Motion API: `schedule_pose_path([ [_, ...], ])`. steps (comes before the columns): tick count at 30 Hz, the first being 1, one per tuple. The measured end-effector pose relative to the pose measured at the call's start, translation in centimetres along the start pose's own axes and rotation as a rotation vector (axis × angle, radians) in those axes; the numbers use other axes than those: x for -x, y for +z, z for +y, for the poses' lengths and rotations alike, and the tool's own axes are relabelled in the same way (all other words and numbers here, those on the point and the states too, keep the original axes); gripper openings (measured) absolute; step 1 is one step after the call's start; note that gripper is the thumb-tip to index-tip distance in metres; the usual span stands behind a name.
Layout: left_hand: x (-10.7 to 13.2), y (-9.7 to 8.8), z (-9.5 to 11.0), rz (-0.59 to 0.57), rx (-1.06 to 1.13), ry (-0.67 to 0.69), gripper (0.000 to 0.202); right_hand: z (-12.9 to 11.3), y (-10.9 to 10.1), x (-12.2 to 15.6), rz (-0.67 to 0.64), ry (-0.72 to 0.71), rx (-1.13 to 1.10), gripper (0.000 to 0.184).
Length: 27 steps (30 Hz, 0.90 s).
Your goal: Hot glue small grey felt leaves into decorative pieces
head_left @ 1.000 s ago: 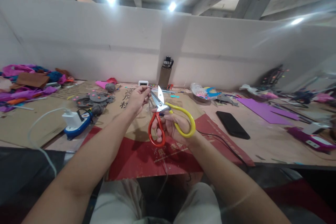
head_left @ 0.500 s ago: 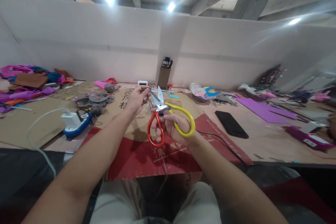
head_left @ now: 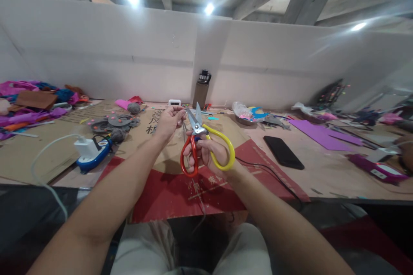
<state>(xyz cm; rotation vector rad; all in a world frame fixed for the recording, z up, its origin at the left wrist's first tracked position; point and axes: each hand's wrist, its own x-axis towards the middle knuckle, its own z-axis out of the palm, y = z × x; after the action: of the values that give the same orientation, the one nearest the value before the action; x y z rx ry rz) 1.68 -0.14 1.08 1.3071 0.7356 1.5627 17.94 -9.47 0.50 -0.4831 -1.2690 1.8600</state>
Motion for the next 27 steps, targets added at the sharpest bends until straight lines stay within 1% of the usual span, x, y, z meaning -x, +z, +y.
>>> schedule_pose_path([
  [5,-0.13,-0.05,-0.09,-0.009,0.010,-0.014,0.016,0.34,0.22,-0.16,0.062,-0.022,0.064,0.039],
  [8,-0.05,0.09,0.19,-0.027,0.044,-0.031,0.017,0.52,0.35,-0.21,0.108,-0.045,0.079,0.038],
  [14,0.20,0.37,0.55,-0.023,0.057,-0.041,0.017,0.47,0.70,-0.17,0.179,-0.063,0.150,0.038],
  [20,0.13,0.22,0.47,-0.043,0.052,-0.027,0.018,0.33,0.28,-0.48,0.183,-0.038,0.167,0.042],
  [27,0.11,0.21,0.40,-0.042,0.035,-0.047,0.019,0.51,-0.07,-0.61,0.181,-0.042,0.148,0.040],
])
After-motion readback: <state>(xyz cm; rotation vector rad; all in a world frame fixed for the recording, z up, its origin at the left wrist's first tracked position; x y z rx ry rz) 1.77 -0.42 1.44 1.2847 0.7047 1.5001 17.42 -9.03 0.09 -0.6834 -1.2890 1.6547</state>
